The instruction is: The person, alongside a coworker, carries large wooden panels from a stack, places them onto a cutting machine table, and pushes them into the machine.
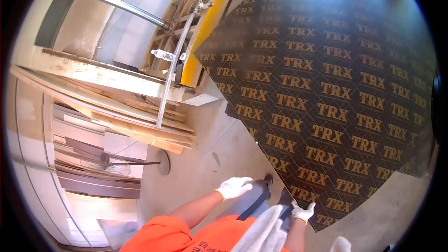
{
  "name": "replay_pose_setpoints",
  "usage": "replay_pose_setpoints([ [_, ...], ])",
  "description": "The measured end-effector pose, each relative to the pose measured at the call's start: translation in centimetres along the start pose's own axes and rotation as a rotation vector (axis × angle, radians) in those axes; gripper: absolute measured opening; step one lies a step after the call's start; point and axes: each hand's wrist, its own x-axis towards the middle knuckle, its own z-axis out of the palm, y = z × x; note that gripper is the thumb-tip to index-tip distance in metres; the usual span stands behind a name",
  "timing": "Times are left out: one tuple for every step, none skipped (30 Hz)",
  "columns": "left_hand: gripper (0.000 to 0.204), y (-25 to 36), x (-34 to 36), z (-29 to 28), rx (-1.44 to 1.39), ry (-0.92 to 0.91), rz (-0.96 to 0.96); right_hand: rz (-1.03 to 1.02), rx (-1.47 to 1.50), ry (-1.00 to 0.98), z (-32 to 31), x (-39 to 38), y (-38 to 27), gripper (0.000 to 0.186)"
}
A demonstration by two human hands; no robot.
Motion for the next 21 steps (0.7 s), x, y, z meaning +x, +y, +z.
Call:
replay_pose_setpoints([
  [0.064,-0.9,1.6,-1.8,-0.023,0.008,-0.001,-0.098,-0.073,0.007,0.6,-1.1,0.1,0.061],
  [0.064,-1.3,3.3,-3.7,-0.024,-0.011,-0.003,-0.105,0.014,-0.082,0.6,-1.0,-1.0,0.062],
  [0.063,-2.7,4.9,-6.2,-0.012,0.026,-0.069,-0.069,0.128,0.02,3.1,-2.5,0.2,0.066],
  [0.063,-3.9,6.4,-8.4,0.002,0.049,-0.121,-0.118,0.113,0.019,3.4,-2.8,0.5,0.065],
  [0.063,-5.6,8.4,-10.6,-0.019,0.089,-0.131,-0.167,0.098,0.018,3.5,-2.6,0.6,0.064],
  [0.064,-7.4,10.7,-12.6,-0.031,0.119,-0.151,-0.217,0.09,0.094,3.8,-2.8,0.6,0.063],
  [0.065,-8.8,12.6,-14.8,-0.043,0.154,-0.178,-0.258,0.079,0.169,4.6,-3.0,1.1,0.061],
  [0.065,-10.2,14.6,-16.9,-0.041,0.139,-0.185,-0.344,0.057,0.203,5.4,-3.0,2.2,0.06],
  [0.067,-10.8,17.0,-18.8,-0.122,0.169,-0.215,-0.366,0.061,0.219,5.6,-2.9,3.0,0.06],
  [0.069,-11.8,18.9,-20.8,-0.198,0.205,-0.251,-0.396,0.075,0.242,6.0,-2.9,4.6,0.06],
  [0.069,-13.3,21.1,-22.0,-0.201,0.2,-0.26,-0.413,0.077,0.259,6.8,-2.0,6.4,0.061],
  [0.073,-14.4,23.7,-22.7,-0.601,0.173,-0.322,-0.435,0.074,0.165,7.5,-1.0,8.7,0.066],
  [0.078,-14.5,26.7,-22.8,-1.0,0.127,-0.366,-0.454,0.075,0.17,7.9,0.1,10.5,0.066],
  [0.076,-12.9,28.4,-22.5,-1.148,0.272,-0.409,-0.417,0.045,0.121,7.9,0.4,11.7,0.068],
  [0.076,-12.2,30.4,-22.7,-1.153,0.244,-0.416,-0.381,0.014,0.072,7.9,0.4,12.5,0.069],
  [0.082,-12.1,31.9,-23.5,-1.232,0.271,-0.443,-0.455,0.089,0.189,8.9,0.9,13.9,0.073],
  [0.089,-12.4,33.1,-24.2,-1.311,0.313,-0.475,-0.451,0.079,0.196,11.0,0.6,15.5,0.073],
  [0.092,-16.8,35.4,-23.5,-1.504,0.366,-0.502,-0.362,0.117,0.225,13.5,-0.3,17.5,0.075],
  [0.092,-17.1,36.6,-23.0,-1.507,0.339,-0.512,-0.327,0.176,0.265,14.4,-1.3,17.9,0.077],
  [0.09,-16.8,37.7,-22.7,-1.545,0.397,-0.561,-0.351,0.18,0.267,13.4,-1.0,17.4,0.077],
  [0.089,-16.8,38.5,-22.5,-1.581,0.459,-0.609,-0.349,0.125,0.202,12.3,-0.7,16.9,0.078],
])
